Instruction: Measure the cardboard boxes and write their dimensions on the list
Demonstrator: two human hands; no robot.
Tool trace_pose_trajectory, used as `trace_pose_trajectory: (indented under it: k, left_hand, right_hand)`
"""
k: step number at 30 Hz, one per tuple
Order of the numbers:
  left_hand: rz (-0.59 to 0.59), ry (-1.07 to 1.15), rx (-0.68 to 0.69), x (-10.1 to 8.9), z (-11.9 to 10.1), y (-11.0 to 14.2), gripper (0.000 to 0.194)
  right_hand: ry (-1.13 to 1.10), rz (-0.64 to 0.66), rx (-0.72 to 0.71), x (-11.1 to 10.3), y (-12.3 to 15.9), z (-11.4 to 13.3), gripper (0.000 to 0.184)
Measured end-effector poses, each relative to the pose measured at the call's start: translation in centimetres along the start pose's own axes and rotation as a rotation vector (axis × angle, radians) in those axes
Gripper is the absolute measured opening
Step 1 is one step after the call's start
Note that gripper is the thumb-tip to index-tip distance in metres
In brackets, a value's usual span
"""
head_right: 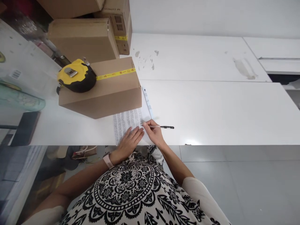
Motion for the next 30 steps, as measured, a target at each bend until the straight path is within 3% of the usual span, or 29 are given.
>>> trace_pose_trajectory:
  k: [4, 9, 17, 30]
  left_hand:
    - [-0.081, 0.009, -0.102, -0.2, -0.5, -0.6, 0.044]
    - [-0.117, 0.039, -0.109, -0.6, -0.2, -0.4, 0.042]
    - [-0.141, 0.037, -0.101, -0.9, -0.2, -0.4, 0.041]
    - [-0.056, 0.099, -0.106, 0.2, -0.2, -0.2, 0.046]
  right_hand:
    - [0.013, -0.015, -0.012, 0.4, 0.0, -0.3, 0.027]
    - [0.056, 0.021, 0.015, 0.9, -0.8, -1.5, 0.026]
    - [0.272, -0.041, -0.109, 0.6, -0.3, 0.7, 0.022]
    - [0.379, -0.004, -0.121, 1.3, -0.5, 1.1, 0.021]
Point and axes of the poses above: each hand's wrist, its own y-axis away from the middle knuckle, its own x-axis out of the palm, z = x × y, the point moved 10 cm from there along -y, towards the middle knuckle
